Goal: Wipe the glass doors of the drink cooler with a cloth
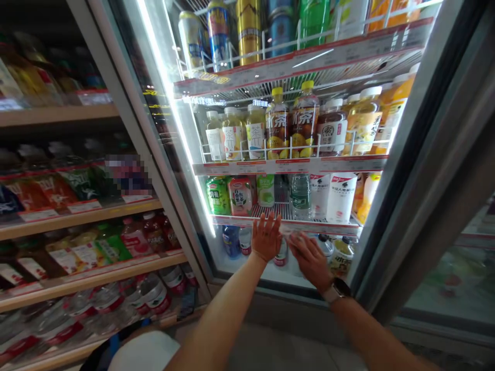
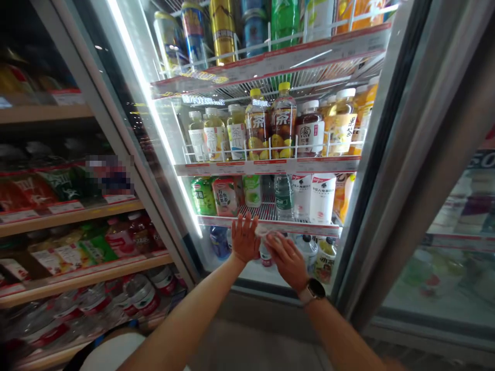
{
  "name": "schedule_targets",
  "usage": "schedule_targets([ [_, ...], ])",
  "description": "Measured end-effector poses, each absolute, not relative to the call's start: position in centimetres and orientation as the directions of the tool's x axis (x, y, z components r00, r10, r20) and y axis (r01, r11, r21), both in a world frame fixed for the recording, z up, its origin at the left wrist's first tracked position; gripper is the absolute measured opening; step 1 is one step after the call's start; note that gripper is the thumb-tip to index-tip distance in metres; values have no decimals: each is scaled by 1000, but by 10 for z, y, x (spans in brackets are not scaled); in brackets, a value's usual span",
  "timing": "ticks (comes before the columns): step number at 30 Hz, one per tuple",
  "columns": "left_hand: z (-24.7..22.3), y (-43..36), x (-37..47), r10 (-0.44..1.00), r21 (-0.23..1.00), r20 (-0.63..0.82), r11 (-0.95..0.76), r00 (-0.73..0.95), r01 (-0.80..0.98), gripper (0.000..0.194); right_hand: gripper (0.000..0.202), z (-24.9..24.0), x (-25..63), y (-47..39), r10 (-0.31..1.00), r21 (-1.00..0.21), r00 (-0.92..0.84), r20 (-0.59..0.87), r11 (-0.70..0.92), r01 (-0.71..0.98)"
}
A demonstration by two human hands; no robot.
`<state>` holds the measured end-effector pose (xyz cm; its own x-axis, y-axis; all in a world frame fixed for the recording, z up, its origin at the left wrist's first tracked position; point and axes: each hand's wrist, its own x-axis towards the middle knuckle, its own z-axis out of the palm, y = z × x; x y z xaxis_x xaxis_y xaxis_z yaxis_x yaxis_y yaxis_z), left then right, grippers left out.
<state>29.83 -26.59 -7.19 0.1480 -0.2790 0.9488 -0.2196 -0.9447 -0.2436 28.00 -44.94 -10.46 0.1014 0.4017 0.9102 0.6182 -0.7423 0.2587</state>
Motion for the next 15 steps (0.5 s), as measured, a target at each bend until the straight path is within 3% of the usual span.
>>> schedule_targets([
  [3,-72,-265,299,-277,-247,952,-946,128,-207,62,44,-115,278,-442,532,369,64,845,-664,650],
  [6,-74,-264,299,-282,-247,949,-944,143,-218,60,41,-104,280,-458,514,351,101,852,-703,618],
  [12,-73,-263,298,-285,-243,945,-940,160,-239,62,59,-57,288,-511,114,76,61,992,-897,436],
  [15,-71,-264,298,-276,-232,951,-935,139,-270,62,66,-53,287,-507,9,-17,57,998,-896,444],
])
